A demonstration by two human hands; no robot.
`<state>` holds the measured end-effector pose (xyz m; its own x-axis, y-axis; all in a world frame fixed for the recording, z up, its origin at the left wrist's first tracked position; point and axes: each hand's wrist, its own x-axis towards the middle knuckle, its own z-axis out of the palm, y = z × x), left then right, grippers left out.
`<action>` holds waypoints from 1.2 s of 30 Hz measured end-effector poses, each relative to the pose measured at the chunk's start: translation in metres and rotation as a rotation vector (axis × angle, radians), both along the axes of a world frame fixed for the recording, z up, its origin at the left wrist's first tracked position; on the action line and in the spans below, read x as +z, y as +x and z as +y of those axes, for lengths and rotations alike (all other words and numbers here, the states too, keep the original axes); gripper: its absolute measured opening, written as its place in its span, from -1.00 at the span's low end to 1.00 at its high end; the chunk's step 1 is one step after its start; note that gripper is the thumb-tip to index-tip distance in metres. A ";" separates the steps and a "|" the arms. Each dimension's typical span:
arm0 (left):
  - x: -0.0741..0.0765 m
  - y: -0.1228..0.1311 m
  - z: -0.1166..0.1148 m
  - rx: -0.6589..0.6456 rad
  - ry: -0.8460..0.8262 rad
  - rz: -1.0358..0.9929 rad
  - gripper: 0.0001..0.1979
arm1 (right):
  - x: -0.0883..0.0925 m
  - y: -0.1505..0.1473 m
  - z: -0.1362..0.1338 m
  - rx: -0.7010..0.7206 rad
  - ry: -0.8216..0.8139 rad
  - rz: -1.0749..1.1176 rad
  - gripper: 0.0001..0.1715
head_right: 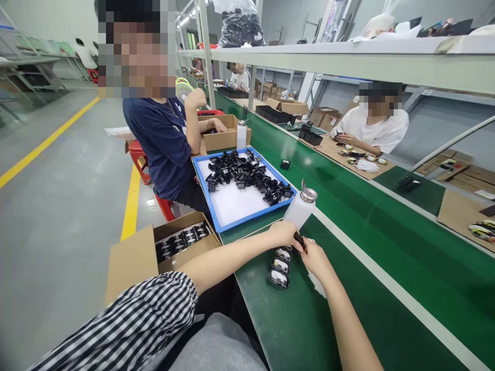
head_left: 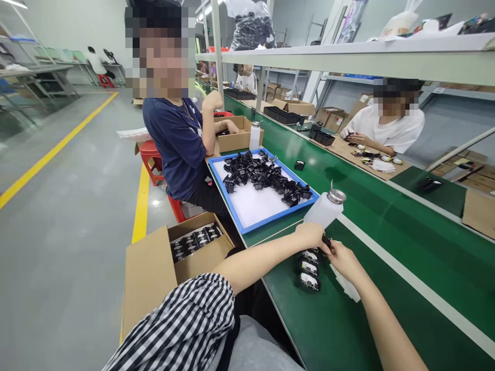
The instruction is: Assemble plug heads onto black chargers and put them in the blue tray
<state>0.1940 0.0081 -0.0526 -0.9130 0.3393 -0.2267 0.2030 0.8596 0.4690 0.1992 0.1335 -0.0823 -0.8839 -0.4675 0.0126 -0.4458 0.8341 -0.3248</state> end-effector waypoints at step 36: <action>0.013 0.035 -0.065 0.133 0.703 -0.186 -0.77 | 0.030 0.041 -0.019 -0.171 -0.486 0.214 -0.76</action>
